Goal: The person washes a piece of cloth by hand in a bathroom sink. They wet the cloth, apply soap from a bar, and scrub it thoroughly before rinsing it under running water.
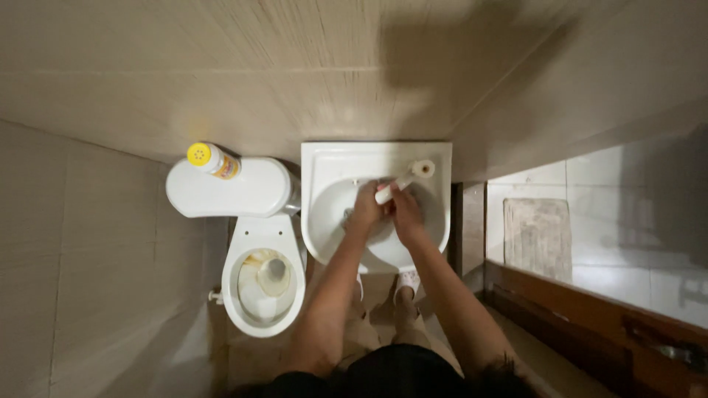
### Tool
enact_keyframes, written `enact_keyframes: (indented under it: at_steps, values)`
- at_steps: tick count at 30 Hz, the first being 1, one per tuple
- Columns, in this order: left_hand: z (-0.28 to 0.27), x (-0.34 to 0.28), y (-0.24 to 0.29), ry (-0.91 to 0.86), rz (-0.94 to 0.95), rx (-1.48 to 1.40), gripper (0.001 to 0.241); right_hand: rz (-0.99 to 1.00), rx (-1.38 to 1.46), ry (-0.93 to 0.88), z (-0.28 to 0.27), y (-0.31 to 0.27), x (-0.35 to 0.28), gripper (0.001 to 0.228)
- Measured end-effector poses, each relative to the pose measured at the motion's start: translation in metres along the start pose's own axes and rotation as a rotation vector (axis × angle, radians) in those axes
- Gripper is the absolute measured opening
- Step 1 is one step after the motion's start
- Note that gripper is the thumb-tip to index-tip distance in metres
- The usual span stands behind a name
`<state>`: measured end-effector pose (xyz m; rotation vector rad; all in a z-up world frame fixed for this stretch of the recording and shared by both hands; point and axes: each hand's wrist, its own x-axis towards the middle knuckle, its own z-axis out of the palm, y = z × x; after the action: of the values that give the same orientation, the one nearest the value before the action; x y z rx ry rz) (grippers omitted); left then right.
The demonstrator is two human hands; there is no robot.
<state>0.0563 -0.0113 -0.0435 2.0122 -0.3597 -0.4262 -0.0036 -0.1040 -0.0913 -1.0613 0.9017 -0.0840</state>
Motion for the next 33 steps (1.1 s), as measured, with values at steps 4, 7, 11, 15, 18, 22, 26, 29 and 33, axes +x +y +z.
enact_keyframes:
  at_steps: [4, 7, 11, 15, 18, 22, 26, 29, 33]
  values:
    - [0.013, 0.004, -0.050, -0.059, -0.214, 0.146, 0.034, 0.018, 0.054, -0.084, 0.006, -0.026, -0.018, 0.038]
    - [0.013, 0.011, -0.047, -0.038, -0.380, -0.046, 0.058, -0.062, -0.085, -0.050, -0.006, -0.022, -0.005, 0.038]
    - [0.016, -0.005, -0.079, -0.212, -0.186, -0.606, 0.072, -0.091, -0.609, -0.038, -0.003, -0.032, -0.026, 0.053]
    - [-0.006, 0.004, -0.132, -0.157, -0.200, -0.752, 0.055, 0.020, -0.586, -0.092, -0.026, 0.046, 0.029, 0.050]
    - [-0.038, -0.008, -0.088, 0.098, 0.155, 0.326, 0.031, 0.120, -0.532, -0.026, -0.026, 0.049, 0.030, 0.057]
    - [-0.058, -0.024, -0.037, 0.408, 0.196, 0.270, 0.012, -0.256, -0.636, -0.184, -0.015, 0.023, 0.004, 0.054]
    - [-0.097, -0.048, 0.023, 0.217, -0.299, -0.681, 0.011, -0.486, -0.808, -0.179, -0.018, -0.014, -0.025, 0.034]
    - [-0.096, -0.028, -0.056, 0.052, -0.128, -0.551, 0.021, -0.985, -0.954, -0.219, 0.012, -0.115, -0.093, 0.071]
    - [-0.102, -0.027, -0.066, -0.004, 0.017, -0.194, 0.034, -0.198, -0.295, -0.428, -0.030, -0.065, -0.062, 0.080]
